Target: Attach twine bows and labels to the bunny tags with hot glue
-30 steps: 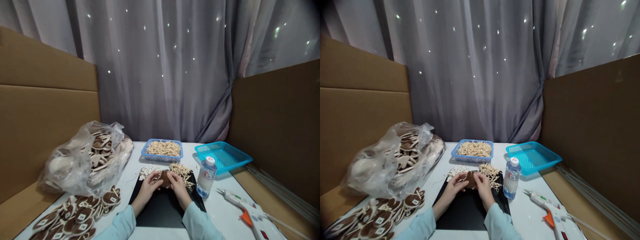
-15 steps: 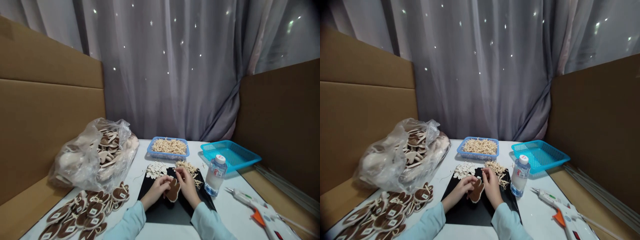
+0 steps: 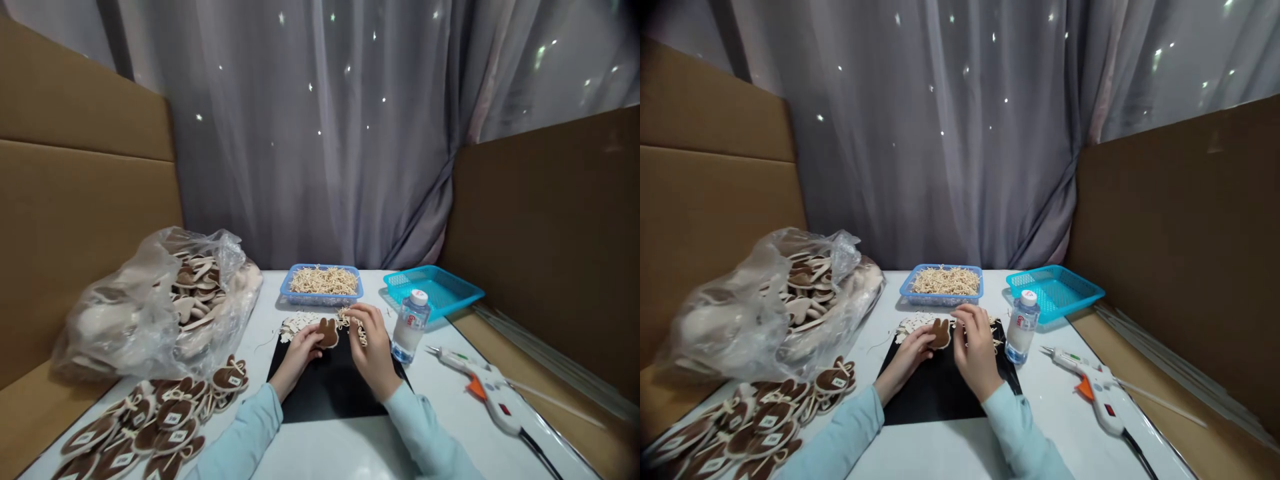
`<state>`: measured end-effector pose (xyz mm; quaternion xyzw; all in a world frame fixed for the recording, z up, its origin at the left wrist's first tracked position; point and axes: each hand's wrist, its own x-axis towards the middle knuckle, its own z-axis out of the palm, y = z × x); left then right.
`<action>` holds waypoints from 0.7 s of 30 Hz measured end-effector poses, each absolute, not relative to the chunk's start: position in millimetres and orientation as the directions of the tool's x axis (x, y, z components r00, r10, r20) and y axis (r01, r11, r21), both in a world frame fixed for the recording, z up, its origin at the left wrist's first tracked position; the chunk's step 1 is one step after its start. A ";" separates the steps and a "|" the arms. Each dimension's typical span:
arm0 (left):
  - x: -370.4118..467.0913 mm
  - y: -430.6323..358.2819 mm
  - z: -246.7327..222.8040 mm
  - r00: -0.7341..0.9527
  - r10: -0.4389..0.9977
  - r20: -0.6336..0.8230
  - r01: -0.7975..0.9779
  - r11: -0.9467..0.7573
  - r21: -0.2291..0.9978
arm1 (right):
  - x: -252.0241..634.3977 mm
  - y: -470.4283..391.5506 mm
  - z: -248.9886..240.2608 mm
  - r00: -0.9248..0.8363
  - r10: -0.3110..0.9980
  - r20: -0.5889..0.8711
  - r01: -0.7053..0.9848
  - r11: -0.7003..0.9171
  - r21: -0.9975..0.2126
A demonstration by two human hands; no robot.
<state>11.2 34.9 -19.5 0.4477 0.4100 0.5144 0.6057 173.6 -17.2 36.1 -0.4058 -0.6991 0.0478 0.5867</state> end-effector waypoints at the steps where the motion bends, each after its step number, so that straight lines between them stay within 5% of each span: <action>1: 10.9 35.1 -19.5 0.130 0.991 -0.043 -0.268 0.077 0.960 | 169.8 -37.0 47.6 0.000 0.589 0.808 0.521 0.690 -0.503; 6: 10.9 35.9 -21.0 0.132 0.989 -0.066 -0.300 0.104 0.948 | 166.2 -110.9 67.4 -0.253 0.644 0.721 0.430 0.743 -0.513; 9: 11.5 35.3 -20.5 0.153 0.985 -0.078 -0.292 0.120 0.949 | 192.0 -100.1 41.9 0.038 0.853 0.521 0.424 0.458 -0.781; 12: 11.6 33.7 -18.7 0.162 0.984 -0.078 -0.288 0.123 0.950 | 224.8 -67.3 6.9 0.405 0.867 0.291 0.261 0.195 -0.945; 21: 11.9 29.8 -12.4 0.152 0.986 -0.072 -0.284 0.113 0.952 | 230.1 -30.6 -18.2 0.243 0.970 0.012 -0.092 0.035 -0.995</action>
